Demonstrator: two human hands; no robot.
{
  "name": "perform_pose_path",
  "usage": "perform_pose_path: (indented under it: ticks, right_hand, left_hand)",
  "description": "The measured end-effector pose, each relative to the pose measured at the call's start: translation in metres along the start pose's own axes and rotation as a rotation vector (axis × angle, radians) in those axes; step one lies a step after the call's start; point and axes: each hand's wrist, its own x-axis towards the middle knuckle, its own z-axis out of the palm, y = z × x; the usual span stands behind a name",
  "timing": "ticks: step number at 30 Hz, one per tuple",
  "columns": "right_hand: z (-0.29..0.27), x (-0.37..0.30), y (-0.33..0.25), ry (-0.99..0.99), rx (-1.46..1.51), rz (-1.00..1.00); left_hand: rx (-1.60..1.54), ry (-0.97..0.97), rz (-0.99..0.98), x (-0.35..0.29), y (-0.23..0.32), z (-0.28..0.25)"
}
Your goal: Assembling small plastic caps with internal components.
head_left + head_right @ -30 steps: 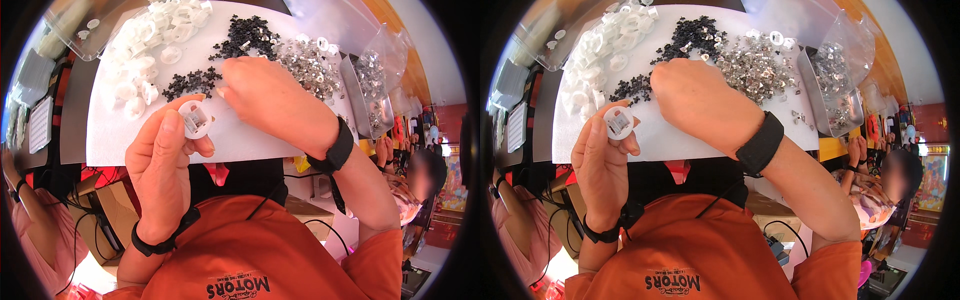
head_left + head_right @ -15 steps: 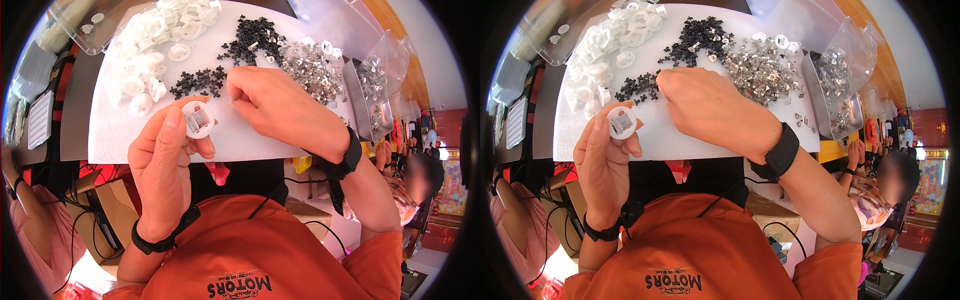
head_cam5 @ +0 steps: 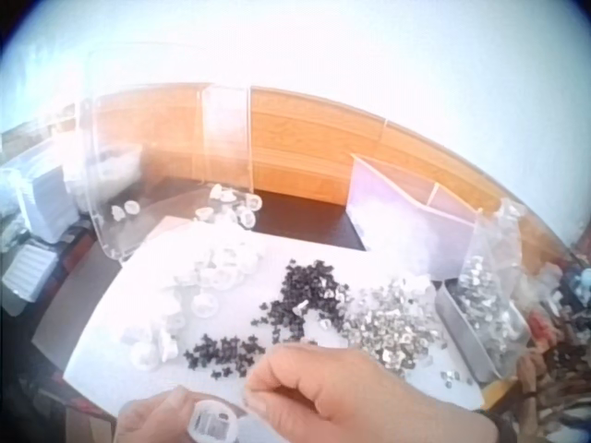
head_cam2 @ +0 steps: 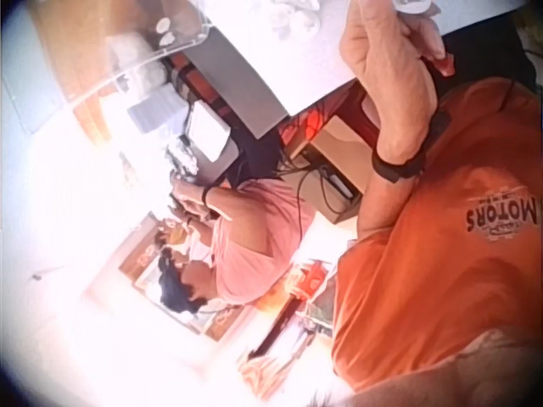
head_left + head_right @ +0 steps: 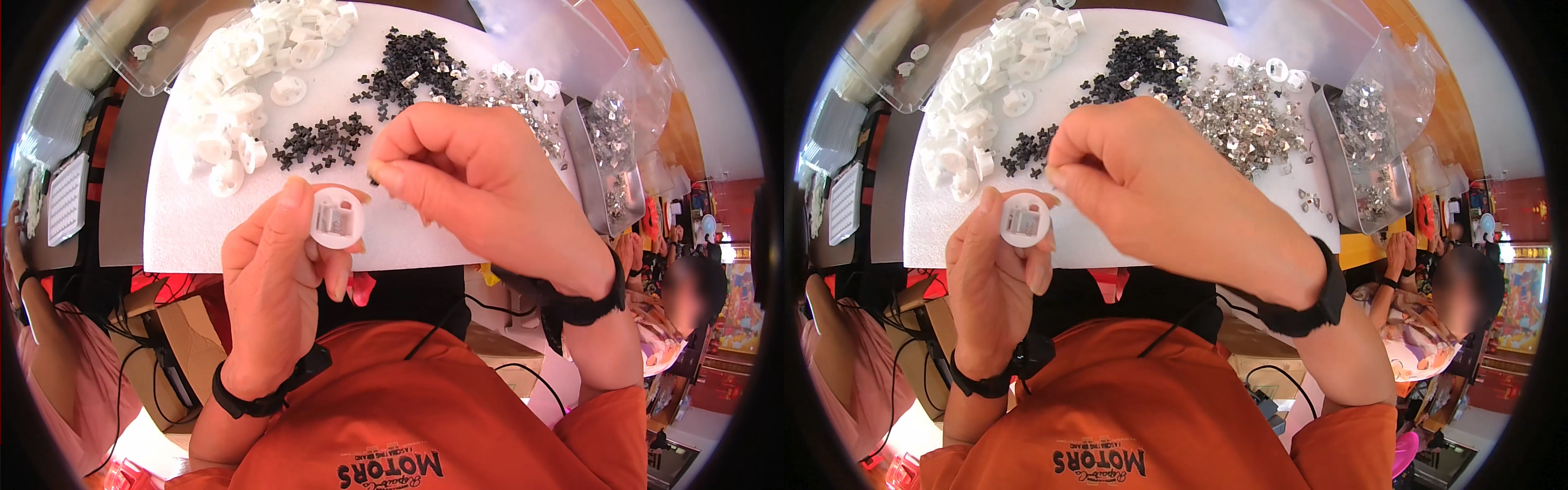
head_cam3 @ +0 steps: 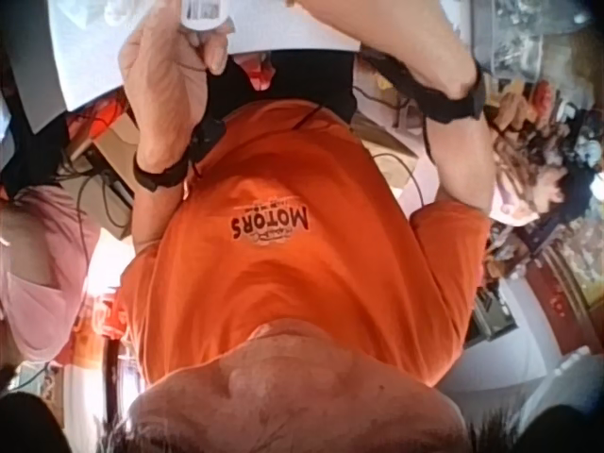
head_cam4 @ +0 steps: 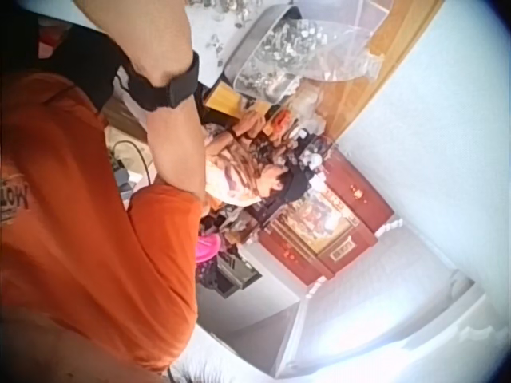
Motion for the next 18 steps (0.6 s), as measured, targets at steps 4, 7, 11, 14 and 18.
perform_pose_path:
  ticks: [4, 7, 11, 14, 18]
  right_hand:
    - [0.014, -0.009, 0.009, 0.009, 0.229, -0.113]
    - [0.02, -0.006, 0.021, 0.118, -0.006, -0.411]
    - [0.023, -0.008, 0.029, 0.125, 0.011, -0.449]
    - [0.024, -0.009, 0.032, 0.167, -0.028, -0.526]
    - [0.027, -0.009, 0.032, 0.2, -0.023, -0.599]
  left_hand:
    - [-0.133, 0.009, -0.207, -0.001, 0.002, 0.009]
    - [-0.15, -0.025, -0.282, -0.001, 0.003, 0.009]
    - [-0.191, -0.031, -0.36, -0.001, 0.004, 0.011]
    - [-0.196, -0.049, -0.387, -0.001, 0.006, 0.012]
    - [-0.209, -0.049, -0.404, 0.0, 0.007, 0.015]
